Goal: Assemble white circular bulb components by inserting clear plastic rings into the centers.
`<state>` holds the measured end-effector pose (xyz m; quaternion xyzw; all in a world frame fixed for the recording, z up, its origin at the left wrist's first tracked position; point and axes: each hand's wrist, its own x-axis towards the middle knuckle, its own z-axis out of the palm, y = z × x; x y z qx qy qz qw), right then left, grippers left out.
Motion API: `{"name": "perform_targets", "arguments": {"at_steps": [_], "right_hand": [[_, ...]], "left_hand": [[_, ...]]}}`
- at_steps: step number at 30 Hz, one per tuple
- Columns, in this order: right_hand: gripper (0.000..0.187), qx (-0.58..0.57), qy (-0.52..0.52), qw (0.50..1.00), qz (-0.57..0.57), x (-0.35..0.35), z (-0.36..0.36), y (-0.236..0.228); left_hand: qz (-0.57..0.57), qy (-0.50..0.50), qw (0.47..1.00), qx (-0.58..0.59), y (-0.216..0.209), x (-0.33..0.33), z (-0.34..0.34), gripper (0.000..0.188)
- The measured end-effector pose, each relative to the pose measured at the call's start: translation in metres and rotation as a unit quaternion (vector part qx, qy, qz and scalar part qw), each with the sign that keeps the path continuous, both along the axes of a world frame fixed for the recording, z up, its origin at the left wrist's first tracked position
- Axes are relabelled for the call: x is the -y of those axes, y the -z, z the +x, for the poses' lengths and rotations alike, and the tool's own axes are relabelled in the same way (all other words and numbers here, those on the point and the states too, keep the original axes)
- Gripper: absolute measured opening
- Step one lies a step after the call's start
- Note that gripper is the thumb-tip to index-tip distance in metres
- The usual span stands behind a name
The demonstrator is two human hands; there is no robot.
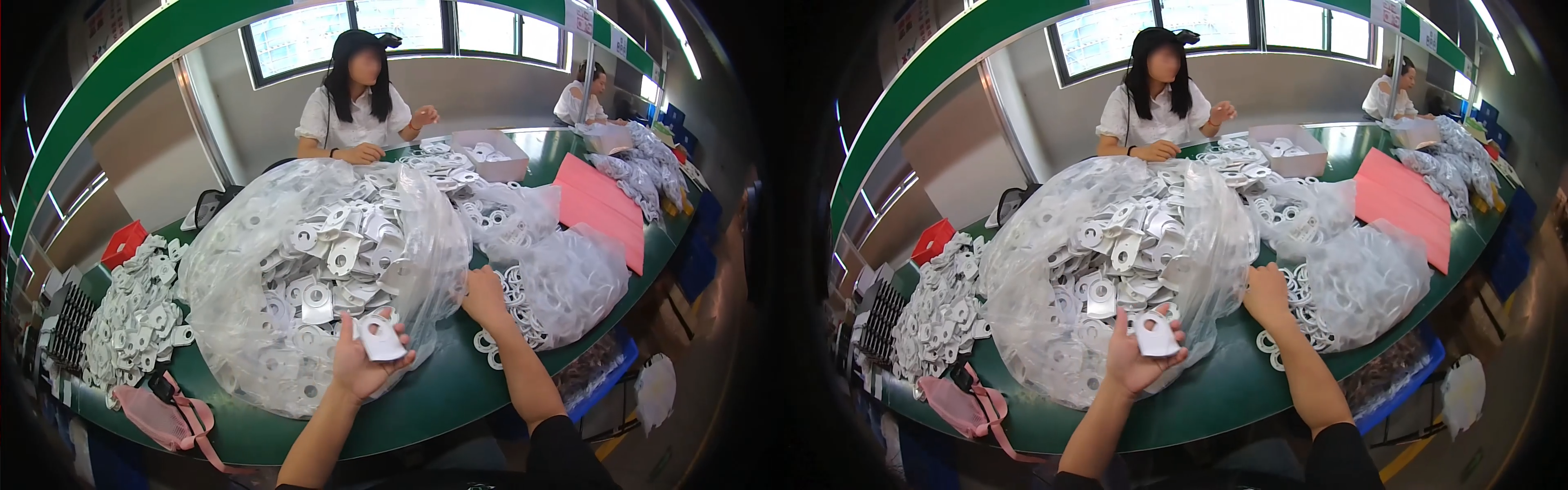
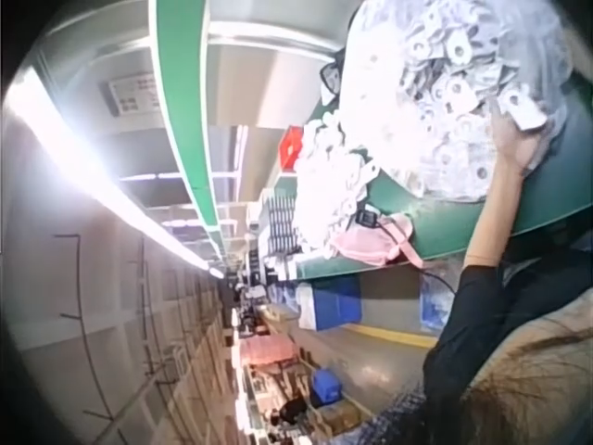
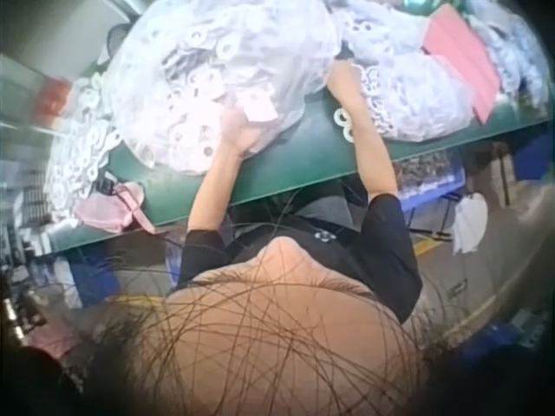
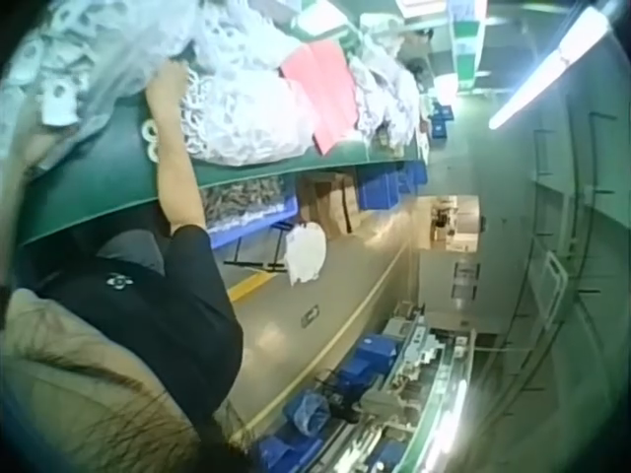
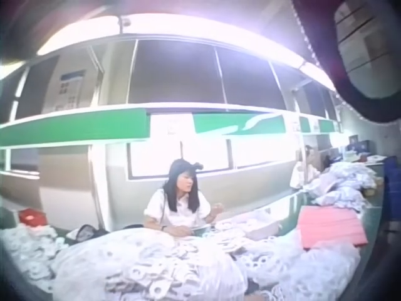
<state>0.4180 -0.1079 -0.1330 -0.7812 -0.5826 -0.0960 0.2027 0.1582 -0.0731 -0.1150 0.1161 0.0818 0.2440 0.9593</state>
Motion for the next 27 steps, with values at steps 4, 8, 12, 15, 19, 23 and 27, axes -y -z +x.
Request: {"name": "perform_targets", "arguments": {"at_steps": [4,8,12,15,19,23,27], "right_hand": [[0.02,-0.126,0.0,0.971,0.205,0.017,-0.001,-0.029],[0.028,-0.198,-0.131,0.889,0.391,0.016,-0.037,-0.058],[0.031,-0.211,-0.43,0.863,0.159,0.019,-0.074,-0.048],[0.025,-0.232,-0.467,0.849,0.081,0.019,-0.082,-0.043],[0.02,-0.319,-0.248,0.896,0.183,0.015,-0.056,-0.045],[0.018,-0.318,-0.02,0.922,0.221,0.015,-0.012,-0.031],[0.025,-0.081,0.083,0.993,-0.019,0.019,0.011,-0.008]], "left_hand": [[0.034,0.039,0.999,-0.004,0.004,0.008,0.003,0.074],[0.064,0.05,0.996,-0.024,0.004,0.013,0.001,0.073],[0.111,0.025,0.991,-0.064,0.01,0.018,0.003,0.058],[0.093,0.003,0.991,-0.101,0.012,0.016,0.004,0.048],[0.113,-0.033,0.985,-0.123,0.011,0.013,0.002,0.043],[0.152,-0.054,0.973,-0.165,0.01,0.012,0.0,0.043],[0.159,-0.024,0.968,-0.192,0.016,0.009,-0.001,0.043]]}}
